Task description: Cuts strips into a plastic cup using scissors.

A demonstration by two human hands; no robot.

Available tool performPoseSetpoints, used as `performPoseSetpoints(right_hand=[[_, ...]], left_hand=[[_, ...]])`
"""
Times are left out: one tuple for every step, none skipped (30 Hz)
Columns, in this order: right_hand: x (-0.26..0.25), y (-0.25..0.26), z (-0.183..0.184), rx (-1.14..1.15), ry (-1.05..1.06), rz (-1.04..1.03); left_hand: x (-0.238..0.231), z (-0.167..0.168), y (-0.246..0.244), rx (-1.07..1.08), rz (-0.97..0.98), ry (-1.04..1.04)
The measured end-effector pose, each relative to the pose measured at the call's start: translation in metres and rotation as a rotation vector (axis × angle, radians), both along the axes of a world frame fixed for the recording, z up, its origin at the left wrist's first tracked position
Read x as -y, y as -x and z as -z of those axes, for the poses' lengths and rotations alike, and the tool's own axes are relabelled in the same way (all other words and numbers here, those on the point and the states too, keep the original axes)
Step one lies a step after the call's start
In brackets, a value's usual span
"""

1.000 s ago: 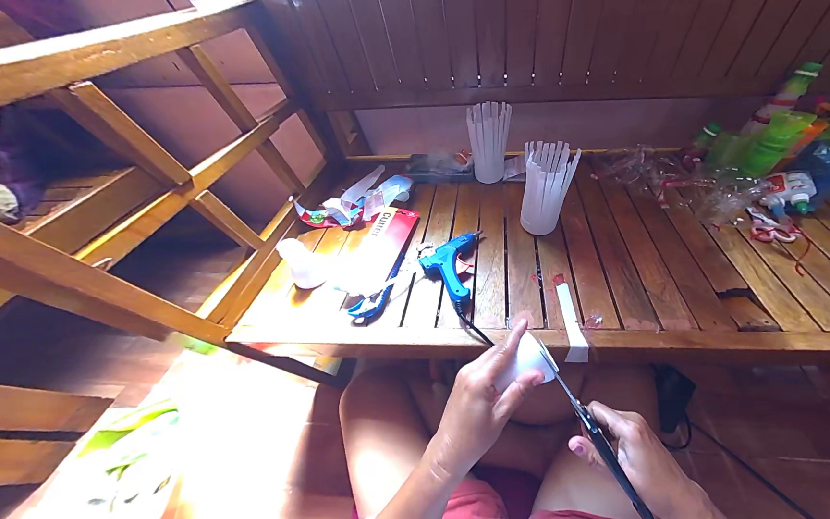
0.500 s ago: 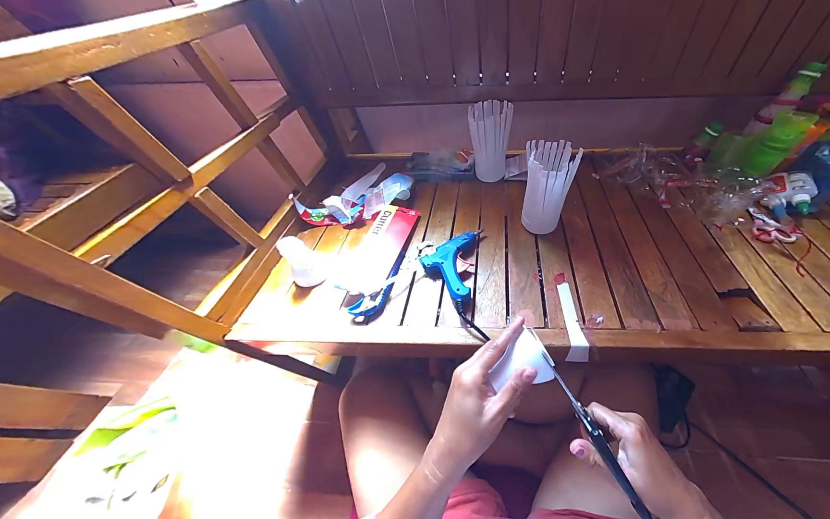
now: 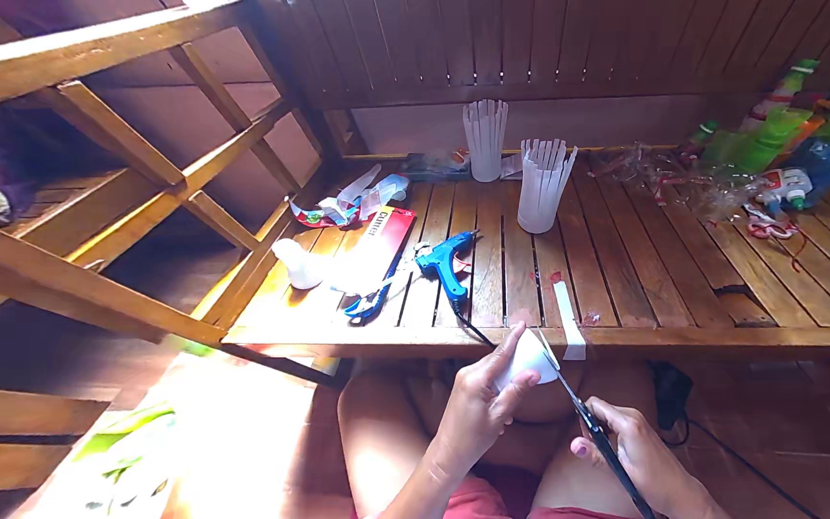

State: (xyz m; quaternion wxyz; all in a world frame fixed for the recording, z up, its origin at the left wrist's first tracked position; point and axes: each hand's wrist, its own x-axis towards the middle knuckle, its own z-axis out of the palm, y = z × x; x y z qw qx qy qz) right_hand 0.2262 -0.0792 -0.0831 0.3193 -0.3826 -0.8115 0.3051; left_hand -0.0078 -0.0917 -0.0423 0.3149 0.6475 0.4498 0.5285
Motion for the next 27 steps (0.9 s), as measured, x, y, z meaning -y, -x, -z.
performPoseSetpoints(right_hand=[[0.0002,0.0004,0.0001,-0.003,0.003,0.003],[0.0004,0.0009,0.0005,-0.005,0.004,0.005],[0.0006,0.0014,0.0009,-0.011,0.003,0.008],[0.0009,0.0019,0.001,-0.017,-0.001,0.011],[0.001,0.0022,0.0012,-0.023,-0.005,0.011],[0.0011,0.0023,0.0015,-0.026,-0.009,0.012],[0.0012,0.0024,0.0019,-0.028,-0.011,0.011],[0.0012,0.0025,0.002,-0.029,-0.016,0.01],[0.0013,0.0026,0.0021,-0.029,-0.022,0.011],[0.0015,0.0027,0.002,-0.029,-0.027,0.01],[0.0016,0.0028,0.0019,-0.032,-0.032,0.008],[0.0016,0.003,0.0021,-0.037,-0.039,0.008],[0.0016,0.0031,0.0024,-0.043,-0.049,0.008],[0.0015,0.0036,0.0033,-0.051,-0.068,0.009],[0.0013,0.0038,0.004,-0.057,-0.082,0.01],[0.0011,0.0039,0.0045,-0.059,-0.09,0.012],[0.001,0.0038,0.0048,-0.059,-0.092,0.012],[0.0011,0.0037,0.0051,-0.058,-0.094,0.013],[0.0013,0.0038,0.0051,-0.057,-0.097,0.015],[0.0014,0.0037,0.0053,-0.058,-0.1,0.015],[0.0014,0.0036,0.0056,-0.059,-0.102,0.015],[0.0014,0.0034,0.0057,-0.061,-0.103,0.013],[0.0015,0.0032,0.0056,-0.061,-0.102,0.012],[0.0016,0.003,0.0057,-0.064,-0.1,0.011],[0.0017,0.0029,0.0057,-0.064,-0.098,0.01],[0.0019,0.0026,0.0057,-0.065,-0.097,0.008],[0.0022,0.0025,0.0058,-0.068,-0.098,0.006]], left_hand=[[-0.0001,0.0003,0.0,-0.003,-0.003,-0.005],[0.0,0.0003,0.0002,-0.001,-0.001,-0.005],[0.0,0.0004,0.0002,0.006,0.001,-0.003],[-0.0001,0.0003,0.0001,0.011,0.002,0.0],[-0.0004,0.0002,0.0001,0.013,0.001,0.002],[-0.0007,0.0003,0.0,0.015,-0.001,0.002],[-0.0008,0.0005,-0.0001,0.016,-0.003,0.004],[-0.0008,0.0006,0.0,0.015,-0.004,0.005],[-0.0009,0.0007,0.0,0.016,-0.006,0.003],[-0.0007,0.0005,0.0001,0.015,-0.006,0.003],[-0.0005,0.0004,0.0001,0.014,-0.006,0.001],[-0.0004,0.0005,0.0003,0.015,-0.005,0.001],[-0.0005,0.0008,0.0004,0.018,-0.005,0.001],[-0.0007,0.0012,0.0007,0.018,-0.005,-0.001],[-0.001,0.0017,0.0011,0.016,-0.007,-0.006],[-0.0013,0.0022,0.0014,0.013,-0.009,-0.013],[-0.0016,0.0025,0.0017,0.009,-0.01,-0.019],[-0.0019,0.0028,0.0019,0.006,-0.011,-0.026],[-0.0021,0.0029,0.0022,0.005,-0.011,-0.031],[-0.0021,0.003,0.0025,0.002,-0.009,-0.033],[-0.0022,0.0032,0.0029,-0.002,-0.009,-0.037],[-0.0023,0.0034,0.003,-0.005,-0.009,-0.041],[-0.0023,0.0035,0.0031,-0.006,-0.008,-0.044],[-0.002,0.0036,0.0029,0.0,-0.007,-0.044],[-0.0018,0.0037,0.0026,0.01,-0.005,-0.044],[-0.0012,0.0033,0.0024,0.029,0.003,-0.032],[-0.0003,0.0018,0.0024,0.067,0.018,-0.001]])
